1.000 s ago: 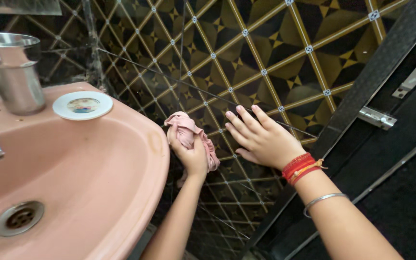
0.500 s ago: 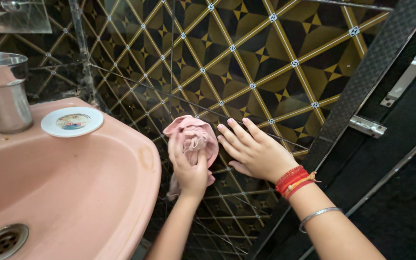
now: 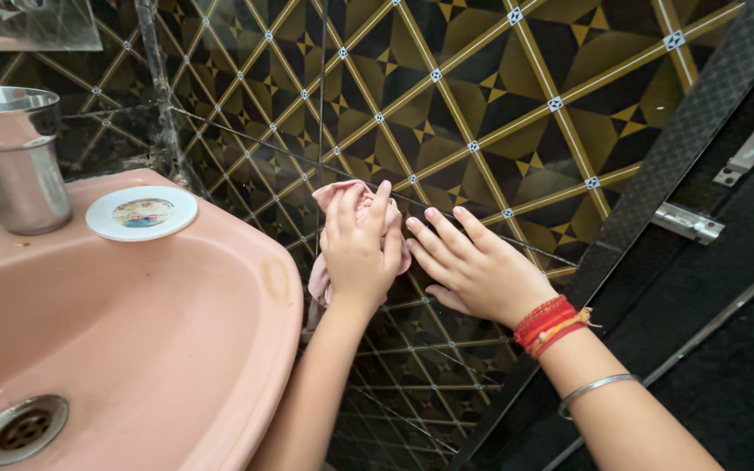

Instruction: The person is cleaning a patterned wall in a bathroom using a pink cloth. They wipe the wall in a repetitive motion, focusing on different sections of the wall.

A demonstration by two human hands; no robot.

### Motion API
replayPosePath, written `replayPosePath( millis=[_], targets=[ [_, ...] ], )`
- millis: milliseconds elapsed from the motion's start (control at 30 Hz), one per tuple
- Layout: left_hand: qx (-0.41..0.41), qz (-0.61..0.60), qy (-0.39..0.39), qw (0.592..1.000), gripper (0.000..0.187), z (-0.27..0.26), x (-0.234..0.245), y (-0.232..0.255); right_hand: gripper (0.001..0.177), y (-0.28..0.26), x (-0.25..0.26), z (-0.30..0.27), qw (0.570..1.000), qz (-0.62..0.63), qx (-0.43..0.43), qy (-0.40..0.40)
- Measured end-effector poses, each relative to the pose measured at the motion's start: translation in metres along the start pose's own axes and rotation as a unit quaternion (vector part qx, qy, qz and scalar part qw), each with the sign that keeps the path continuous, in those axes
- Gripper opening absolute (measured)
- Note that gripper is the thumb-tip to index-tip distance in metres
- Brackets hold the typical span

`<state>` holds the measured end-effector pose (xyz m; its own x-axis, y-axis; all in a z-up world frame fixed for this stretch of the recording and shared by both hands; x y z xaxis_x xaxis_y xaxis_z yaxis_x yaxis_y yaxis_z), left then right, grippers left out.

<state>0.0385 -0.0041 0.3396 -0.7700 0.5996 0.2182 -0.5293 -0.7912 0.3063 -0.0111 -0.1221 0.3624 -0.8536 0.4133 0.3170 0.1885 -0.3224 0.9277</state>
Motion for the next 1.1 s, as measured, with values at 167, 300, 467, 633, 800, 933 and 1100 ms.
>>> replayPosePath(
  millis=[167,300,467,633,800,933,1100],
  targets=[
    [-0.010,0.024,0.036,0.999,0.044,-0.028,-0.019,-0.018,0.071,-0.001,-0.003,0.001,1.000,-0.002,0.000,-0.007],
    [-0.003,0.010,0.034,0.999,0.051,-0.086,-0.043,-0.035,0.071,-0.002,-0.002,0.000,1.000,-0.001,0.003,-0.008],
    [0.032,0.034,-0.022,0.999,0.058,-0.163,-0.056,-0.037,0.072,-0.001,0.001,0.001,1.000,-0.003,0.000,-0.008],
    [0.211,-0.028,-0.026,0.977,0.074,-0.205,-0.066,-0.051,0.073,-0.002,0.002,0.001,1.000,-0.026,0.003,-0.013],
    [0.275,-0.132,0.026,0.952,0.058,-0.203,-0.077,-0.070,0.078,0.001,0.005,0.001,1.000,-0.014,-0.008,-0.007],
    [0.279,-0.179,0.024,0.943,0.056,-0.185,-0.068,-0.082,0.082,0.001,0.004,0.000,1.000,0.002,-0.005,-0.010],
    [0.196,-0.228,0.006,0.954,0.052,-0.124,-0.055,-0.053,0.080,0.001,0.002,0.000,1.000,-0.007,-0.008,-0.005]
  ],
)
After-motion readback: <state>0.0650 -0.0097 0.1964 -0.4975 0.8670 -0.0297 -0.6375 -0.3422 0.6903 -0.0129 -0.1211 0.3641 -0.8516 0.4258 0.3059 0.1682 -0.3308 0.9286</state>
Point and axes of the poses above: each hand's wrist, its own z-axis towards the middle knuckle, its own x-axis out of the back of the hand, y = z × x, the point moved 9 cm from there along z, towards the middle knuckle, and after that the axes turned 13 degrees about -y, right-handed, at the moved point
